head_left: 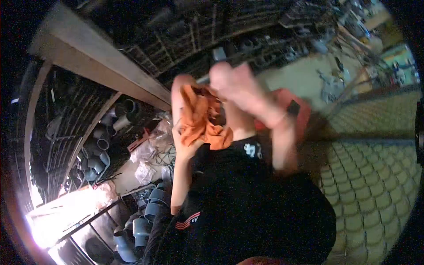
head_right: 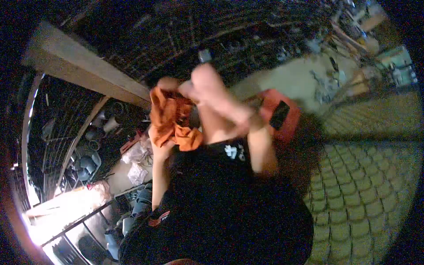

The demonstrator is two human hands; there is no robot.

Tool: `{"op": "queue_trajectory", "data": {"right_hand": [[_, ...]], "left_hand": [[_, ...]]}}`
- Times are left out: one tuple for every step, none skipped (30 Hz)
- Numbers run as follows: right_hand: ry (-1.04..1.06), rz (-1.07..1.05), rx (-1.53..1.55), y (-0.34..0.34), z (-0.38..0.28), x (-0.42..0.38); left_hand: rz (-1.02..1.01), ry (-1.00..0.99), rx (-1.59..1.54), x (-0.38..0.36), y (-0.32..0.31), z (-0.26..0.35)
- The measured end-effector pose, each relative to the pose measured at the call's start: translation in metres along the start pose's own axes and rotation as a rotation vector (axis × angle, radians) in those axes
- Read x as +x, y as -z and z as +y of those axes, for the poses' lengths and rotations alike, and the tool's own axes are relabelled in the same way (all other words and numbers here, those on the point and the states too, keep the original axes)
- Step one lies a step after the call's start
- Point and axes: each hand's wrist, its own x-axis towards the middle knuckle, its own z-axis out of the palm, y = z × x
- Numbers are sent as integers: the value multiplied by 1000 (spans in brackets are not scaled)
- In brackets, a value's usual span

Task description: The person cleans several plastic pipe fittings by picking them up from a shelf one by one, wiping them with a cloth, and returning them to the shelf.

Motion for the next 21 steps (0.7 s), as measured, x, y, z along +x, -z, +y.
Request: {"op": "queue_trajectory", "data": {"right_hand": [[36, 190, 439, 27, 3, -23], [90, 433, 604, 61, 14, -49], [-113, 836, 86, 107, 55, -96], [-383, 1231, -220, 163, 132, -170], [-649, 1374, -496, 191, 174, -213], [-851, 1366, -723, 198, 198, -245], [-1000, 1343, -850, 204, 223, -272], [-1102, 1324, -928, 201, 242, -291], [-1146, 1340, -957, 194, 255, -297], [-1180, 1384, -977, 187, 266, -300], [-1206, 1444, -983, 181, 276, -302], [-1273, 1537, -998, 175, 282, -298], [-1337, 1630, -1012, 170, 289, -291], [-1402, 1721, -1025, 165, 297, -287], [-1470, 1810, -1039, 160, 301, -284], [-1403, 1757, -974, 159, 297, -286], [-1335, 1702, -911, 158, 291, -291], [-1270, 1651, -844, 154, 284, -291], [-1172, 1641, -795, 151, 279, -290], [-1078, 1629, -749, 146, 268, -287], [-985, 1616, -704, 140, 261, -286]], "left_hand": [[39, -204, 359, -13, 2, -10], [277, 146, -230, -24, -12, -13], [299, 232, -360, -31, -12, -24], [276, 295, -341, -35, -3, -29], [251, 358, -321, -38, 6, -34], [224, 421, -301, -39, 13, -32], [240, 372, -240, -37, 14, -29], [262, 324, -181, -32, 12, -19], [266, 217, -260, -24, 8, -7], [258, 218, -127, -24, 10, -12], [245, 222, 8, -29, 17, -23], [230, 225, 145, -35, 24, -35], [239, 258, 200, -45, 29, -52], [269, 280, 99, -43, 26, -43], [299, 303, -3, -41, 18, -27], [332, 325, -108, -41, 15, -18], [206, 376, -4, -48, 28, -40], [269, 397, -23, -50, 28, -38], [327, 419, -43, -51, 25, -34], [384, 443, -65, -52, 23, -32], [387, 457, -84, -55, 26, -37]]}}
